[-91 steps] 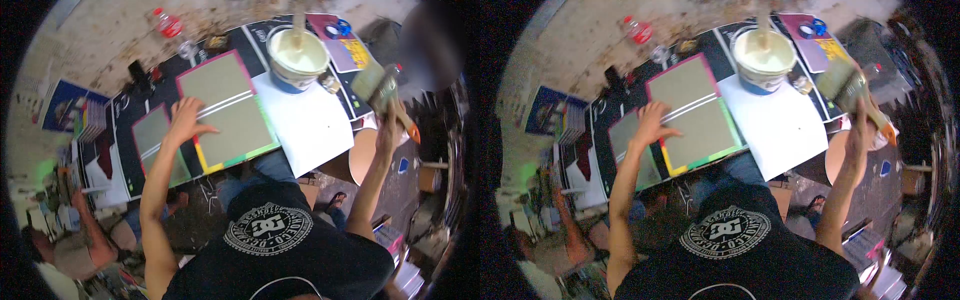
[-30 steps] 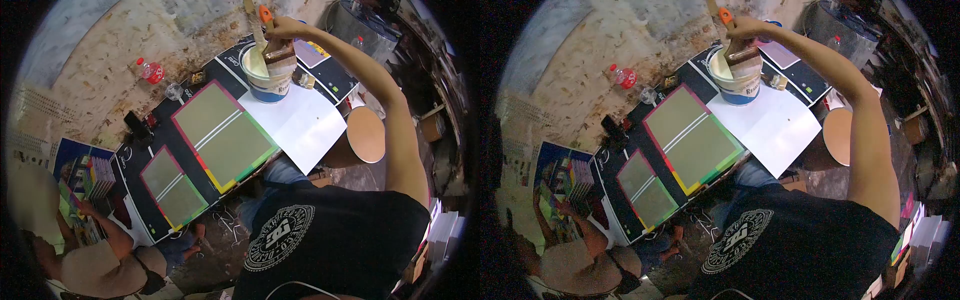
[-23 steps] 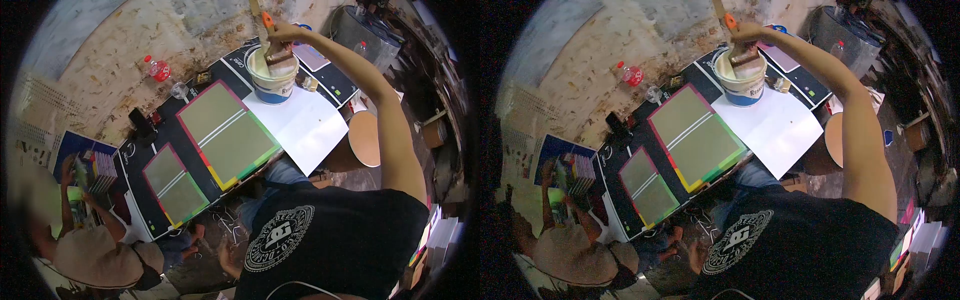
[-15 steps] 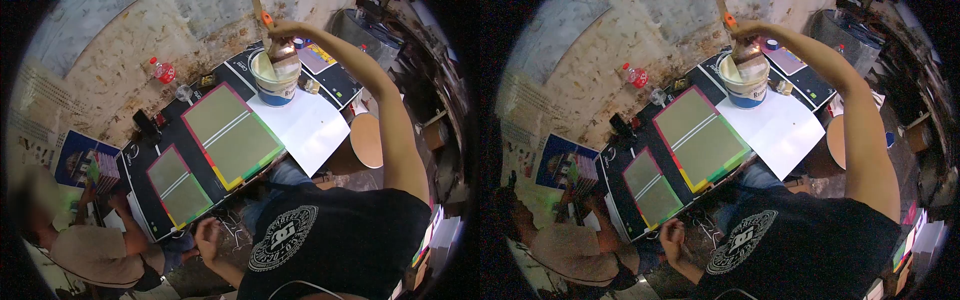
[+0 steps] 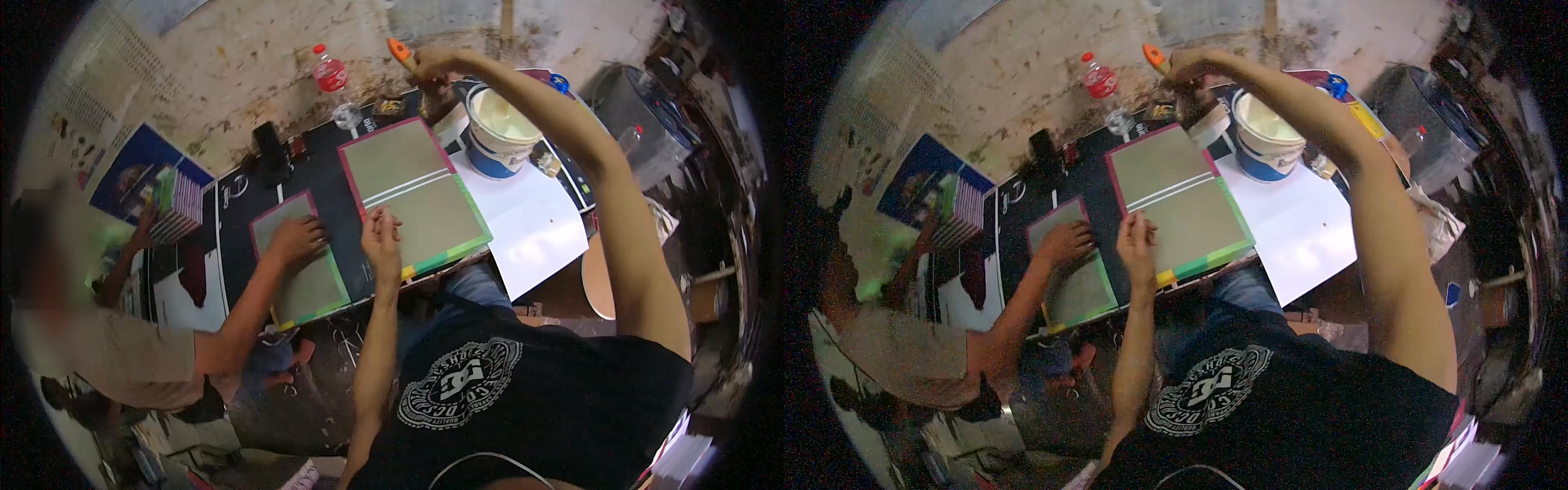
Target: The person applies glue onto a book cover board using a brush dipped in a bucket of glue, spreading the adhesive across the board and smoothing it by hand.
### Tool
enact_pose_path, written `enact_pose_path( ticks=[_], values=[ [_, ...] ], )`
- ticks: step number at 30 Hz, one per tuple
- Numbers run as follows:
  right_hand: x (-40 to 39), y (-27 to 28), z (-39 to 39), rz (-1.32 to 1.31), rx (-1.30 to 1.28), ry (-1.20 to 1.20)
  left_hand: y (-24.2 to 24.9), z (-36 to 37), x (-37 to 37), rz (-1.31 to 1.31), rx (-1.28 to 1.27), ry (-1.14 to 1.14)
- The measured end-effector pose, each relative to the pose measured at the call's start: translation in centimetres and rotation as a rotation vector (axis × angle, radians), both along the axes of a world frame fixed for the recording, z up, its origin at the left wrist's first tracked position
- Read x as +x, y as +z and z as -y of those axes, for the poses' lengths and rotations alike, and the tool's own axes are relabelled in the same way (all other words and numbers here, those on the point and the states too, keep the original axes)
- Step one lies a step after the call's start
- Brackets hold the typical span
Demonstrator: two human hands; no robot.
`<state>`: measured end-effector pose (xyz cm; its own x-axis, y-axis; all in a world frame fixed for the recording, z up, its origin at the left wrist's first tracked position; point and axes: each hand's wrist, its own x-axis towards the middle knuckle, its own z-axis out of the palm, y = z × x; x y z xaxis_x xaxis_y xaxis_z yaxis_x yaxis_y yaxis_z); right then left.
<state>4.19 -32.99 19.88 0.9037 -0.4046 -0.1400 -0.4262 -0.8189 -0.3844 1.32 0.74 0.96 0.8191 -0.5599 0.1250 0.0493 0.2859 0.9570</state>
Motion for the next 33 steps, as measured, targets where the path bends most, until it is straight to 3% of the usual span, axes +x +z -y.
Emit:
enact_pose_path(
  ticks=[3,6,9,13,15,17,21,26,30,33],
  values=[
    [4.7,-3.5,-2.5,-0.006,0.029,0.099,-3.3,1.1,-0.3,0.056,0.031,0.046],
    [7.1,-5.9,-5.1,0.220,-0.086,0.237,-2.6,0.7,-1.0,0.154,0.154,0.099],
    [6.4,-8.8,-6.3,0.533,0.163,0.284,-1.9,0.5,-1.2,0.212,0.243,0.115],
    [3.4,-13.7,-3.6,0.435,0.370,0.305,-2.7,0.5,-1.0,0.220,0.233,0.150],
    [0.8,-12.3,-2.6,0.228,0.426,0.230,-3.2,0.4,-0.8,0.172,0.185,0.159],
    [-0.8,-10.8,-2.1,0.079,0.294,0.157,-3.5,-0.1,-0.5,0.082,0.132,0.150],
    [-3.4,-7.0,-5.1,0.168,0.135,0.269,-3.5,0.0,0.1,-0.043,-0.152,0.212],
    [-5.4,-10.1,-10.6,0.434,0.516,0.465,-3.6,-0.1,0.0,-0.116,-0.234,0.218],
    [-8.7,-12.6,-10.0,0.155,0.772,0.432,-3.7,0.0,0.1,-0.186,-0.246,0.247],
    [-11.8,-9.8,-8.4,0.152,0.487,0.425,-4.1,0.3,-0.1,-0.143,-0.203,0.256]
  ],
)
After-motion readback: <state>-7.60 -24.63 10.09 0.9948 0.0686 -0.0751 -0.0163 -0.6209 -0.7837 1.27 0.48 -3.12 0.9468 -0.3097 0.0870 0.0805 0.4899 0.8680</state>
